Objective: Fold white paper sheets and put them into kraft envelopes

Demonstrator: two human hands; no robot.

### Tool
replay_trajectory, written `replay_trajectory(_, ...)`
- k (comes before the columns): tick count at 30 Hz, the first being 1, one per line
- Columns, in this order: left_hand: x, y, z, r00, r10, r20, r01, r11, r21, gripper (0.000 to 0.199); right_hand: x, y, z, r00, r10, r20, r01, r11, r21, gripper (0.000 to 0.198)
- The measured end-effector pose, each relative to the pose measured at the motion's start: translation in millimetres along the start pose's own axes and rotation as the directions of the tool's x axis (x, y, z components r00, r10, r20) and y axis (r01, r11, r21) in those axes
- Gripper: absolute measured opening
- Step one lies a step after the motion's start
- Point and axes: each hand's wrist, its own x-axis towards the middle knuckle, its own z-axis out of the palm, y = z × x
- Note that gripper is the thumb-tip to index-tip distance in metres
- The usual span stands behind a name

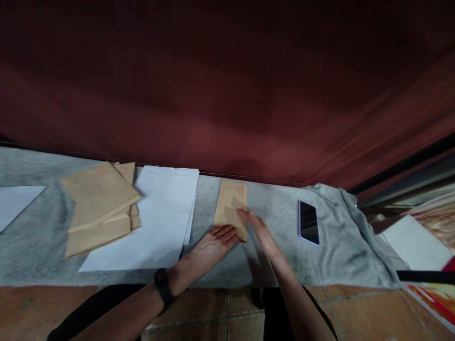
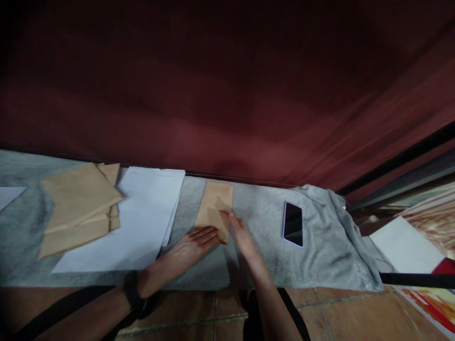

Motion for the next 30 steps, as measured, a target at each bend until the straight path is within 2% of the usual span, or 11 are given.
replay_trajectory(2, 0, 5, -4, 1.0, 0.006, -0.004, -0.006, 0.999, 0.041, 0.046, -2, 1, 3, 0.998, -0.035, 0.056, 0.043, 0.989, -0.14, 0.058)
replay_trajectory(4, 2, 10, -10, 0.999, 0.019, -0.025, -0.018, 0.998, 0.055, 0.038, -2, 4, 5, 0.982, -0.116, 0.145, 0.159, 0.932, -0.326, 0.051)
replay_trajectory(7, 11, 10, -22, 0.998, -0.02, -0.062, 0.021, 1.0, 0.022, 0.029, 1, 9, 7, 0.941, -0.198, 0.276, 0.331, 0.716, -0.615, 0.048)
replay_trajectory(10, 25, -1, -29, 0.983, -0.114, -0.143, 0.113, 0.993, -0.012, 0.03, 8, 17, 8, 0.93, -0.223, 0.291, 0.367, 0.566, -0.738, 0.05)
replay_trajectory(12, 35, -12, -26, 0.969, -0.134, -0.206, 0.13, 0.991, -0.034, 0.034, 13, 21, 11, 0.935, -0.248, 0.254, 0.35, 0.515, -0.783, 0.052)
replay_trajectory(15, 48, -28, -15, 0.964, -0.128, -0.232, 0.133, 0.991, 0.003, 0.046, 20, 26, 16, 0.943, -0.28, 0.183, 0.302, 0.477, -0.826, 0.055)
replay_trajectory(20, 67, -46, -4, 0.974, -0.152, -0.168, 0.183, 0.965, 0.187, 0.058, 32, 28, 22, 0.949, -0.307, 0.076, 0.211, 0.434, -0.876, 0.055)
replay_trajectory(25, 83, -52, -7, 0.959, -0.167, -0.229, 0.229, 0.931, 0.282, 0.06, 42, 29, 29, 0.943, -0.334, 0.005, 0.147, 0.399, -0.905, 0.053)
replay_trajectory(30, 90, -49, -7, 0.941, -0.23, -0.247, 0.313, 0.87, 0.382, 0.06, 49, 32, 33, 0.935, -0.35, -0.056, 0.07, 0.337, -0.939, 0.052)
